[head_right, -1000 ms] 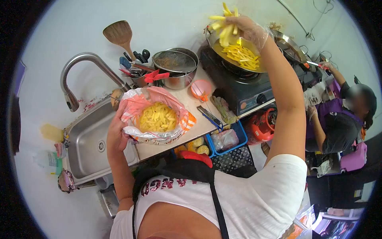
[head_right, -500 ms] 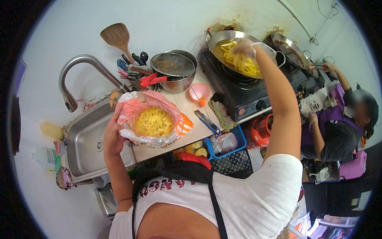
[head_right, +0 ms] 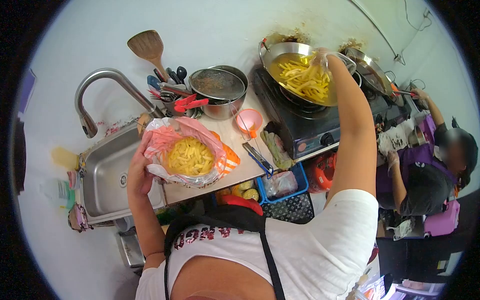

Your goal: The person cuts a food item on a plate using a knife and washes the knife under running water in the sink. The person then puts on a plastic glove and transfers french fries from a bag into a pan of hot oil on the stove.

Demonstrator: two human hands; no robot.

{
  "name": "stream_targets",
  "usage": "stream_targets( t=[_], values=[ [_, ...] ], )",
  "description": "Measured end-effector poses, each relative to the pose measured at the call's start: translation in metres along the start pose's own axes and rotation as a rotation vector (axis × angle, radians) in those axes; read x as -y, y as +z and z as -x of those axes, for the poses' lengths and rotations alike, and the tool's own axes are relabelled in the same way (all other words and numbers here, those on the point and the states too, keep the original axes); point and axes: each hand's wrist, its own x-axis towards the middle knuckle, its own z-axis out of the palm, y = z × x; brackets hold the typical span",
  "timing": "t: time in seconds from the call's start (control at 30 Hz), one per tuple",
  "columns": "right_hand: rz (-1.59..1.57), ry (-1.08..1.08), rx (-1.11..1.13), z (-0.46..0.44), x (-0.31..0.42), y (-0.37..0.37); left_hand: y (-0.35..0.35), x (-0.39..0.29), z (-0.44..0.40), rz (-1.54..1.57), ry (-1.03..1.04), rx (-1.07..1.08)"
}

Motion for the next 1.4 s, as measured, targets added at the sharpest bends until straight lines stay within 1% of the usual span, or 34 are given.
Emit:
stream_targets(
  t=[0.07, 0.17, 0.23, 0.27, 0.3, 0.37, 0.4, 0.43, 0.5, 0.6, 0.7, 0.73, 0.77, 0.83, 0.87, 0.97, 1.07, 1.1, 1.17, 1.2, 1.23, 1.3, 1.37, 1.4],
  values=[
    [0.228, -0.084, -0.033, -0.002, 0.002, 0.0, 0.004, 0.0, 0.001, 0.017, 0.012, -0.02],
    [0.569, -0.212, -0.09, -0.035, -0.016, 0.001, 0.004, 0.0, 0.003, 0.033, 0.004, -0.029],
    [0.625, -0.245, -0.145, -0.076, -0.043, 0.003, 0.004, 0.0, 0.003, 0.042, 0.002, -0.036],
    [0.568, -0.236, -0.181, -0.111, -0.07, 0.008, 0.005, 0.0, 0.003, 0.047, 0.007, -0.043],
    [0.511, -0.225, -0.215, -0.128, -0.083, 0.009, 0.005, 0.001, 0.002, 0.053, 0.011, -0.05],
    [0.508, -0.287, -0.234, -0.072, -0.045, 0.0, 0.003, 0.002, 0.002, 0.039, 0.006, -0.046],
    [0.418, -0.284, -0.244, -0.056, -0.03, -0.004, 0.003, 0.002, 0.003, 0.033, 0.003, -0.044],
    [0.328, -0.282, -0.254, -0.041, -0.016, -0.008, 0.004, 0.002, 0.003, 0.038, 0.005, -0.039],
    [-0.028, -0.204, -0.272, -0.034, -0.005, -0.011, 0.006, 0.002, 0.004, 0.048, 0.007, -0.027],
    [-0.411, -0.239, -0.203, -0.005, 0.012, -0.008, 0.001, 0.0, 0.004, 0.024, -0.025, -0.004],
    [-0.527, -0.183, -0.04, 0.031, 0.031, -0.014, 0.001, 0.001, 0.004, 0.04, -0.012, -0.003],
    [-0.499, -0.237, -0.075, 0.015, 0.027, -0.011, 0.002, 0.0, 0.004, 0.036, -0.01, -0.01],
    [-0.372, -0.232, -0.127, 0.001, 0.024, -0.011, 0.002, 0.0, 0.004, 0.031, -0.009, -0.015],
    [0.02, -0.185, -0.269, 0.032, 0.05, -0.021, 0.0, 0.0, 0.003, 0.029, -0.005, -0.019],
    [0.09, -0.206, -0.32, 0.045, 0.062, -0.028, -0.001, 0.0, 0.003, 0.03, -0.004, -0.016],
    [0.073, -0.398, -0.418, 0.116, 0.099, -0.044, 0.0, -0.001, 0.005, -0.001, -0.016, -0.005],
    [-0.083, -0.7, -0.449, 0.171, 0.126, -0.041, 0.0, -0.002, 0.007, -0.008, -0.013, 0.012],
    [-0.113, -0.803, -0.446, 0.199, 0.14, -0.035, -0.001, -0.003, 0.008, -0.004, -0.009, 0.018],
    [-0.194, -0.942, -0.451, 0.232, 0.166, -0.012, 0.007, -0.006, 0.01, 0.015, -0.03, -0.023],
    [-0.217, -1.051, -0.417, 0.253, 0.18, 0.002, 0.008, -0.008, 0.01, 0.024, -0.04, -0.045],
    [-0.24, -1.159, -0.379, 0.276, 0.195, 0.018, 0.005, -0.008, 0.01, 0.015, -0.04, -0.005],
    [-0.33, -0.96, 0.09, 0.333, 0.229, 0.045, -0.002, -0.006, 0.01, -0.002, -0.039, 0.08],
    [-0.184, -1.274, 0.216, 0.343, 0.245, 0.088, -0.01, -0.007, 0.01, -0.008, -0.062, 0.164],
    [-0.09, -1.314, 0.213, 0.344, 0.255, 0.116, -0.011, -0.007, 0.011, -0.006, -0.067, 0.189]
  ],
)
